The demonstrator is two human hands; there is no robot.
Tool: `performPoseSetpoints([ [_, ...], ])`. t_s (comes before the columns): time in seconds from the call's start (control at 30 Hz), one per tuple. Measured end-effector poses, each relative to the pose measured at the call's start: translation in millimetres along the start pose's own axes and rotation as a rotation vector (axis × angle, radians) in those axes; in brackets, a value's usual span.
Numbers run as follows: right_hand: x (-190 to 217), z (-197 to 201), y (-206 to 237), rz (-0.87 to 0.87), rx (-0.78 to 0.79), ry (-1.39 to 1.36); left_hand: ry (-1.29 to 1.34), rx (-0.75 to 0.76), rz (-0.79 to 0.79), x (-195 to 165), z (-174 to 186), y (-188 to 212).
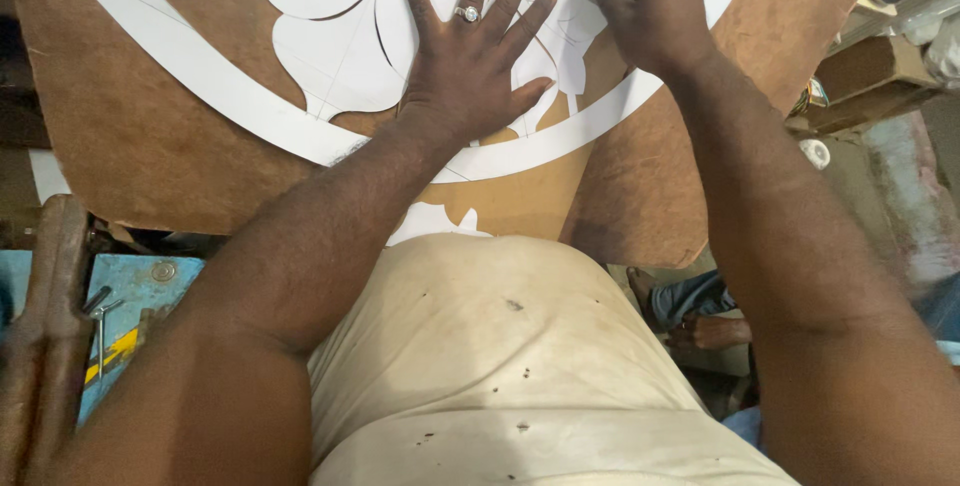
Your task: The person cuts a large circular white sheet with a drawn floral medallion pattern using a knife, holding the sheet steady with one hand while cutting along the drawn outlines. Cut pieces of the pattern are separated and fall away as the person works around the design.
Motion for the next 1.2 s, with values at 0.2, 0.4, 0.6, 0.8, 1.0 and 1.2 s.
performPoseSetpoints([
  [0.2, -1.8, 0.2, 3.1, -0.063, -0.042, -0.009, -0.011, 0.048, 0.021, -0.1, -3.2, -1.6],
  [0.4, -1.1, -0.9, 5.4, -0.066, -0.028, 0.025, -0.04, 0.07, 0.03, 0.6, -4.1, -3.2],
  [0.6, -2.4, -0.6, 8.3, -0.053, -0.049, 0.074, -0.041, 0.07, 0.033, 0.0, -4.0, -2.7],
  [0.8, -10.7, -1.5, 12.4, -0.143, -0.073, 0.024, -0.049, 0.043, 0.022, 0.0, -0.8, -1.9],
  [1.0, -13.4, -2.3, 19.0, -0.162, -0.104, -0.036, -0.049, 0.003, 0.013, -1.1, 3.0, -0.9],
  [1.2, -10.2, -3.3, 22.0, -0.146, -0.163, -0.005, -0.054, -0.01, 0.008, -1.9, 4.3, 1.0],
])
Point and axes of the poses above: each hand's wrist, its own y-axis away from the middle knuckle, its own z-axis out of the back of the hand, x = y × z, the point moved 10 cm from there along -y, towards the middle knuckle, and after that the axes turned 6 degrees about z, right-handed, at the moved point
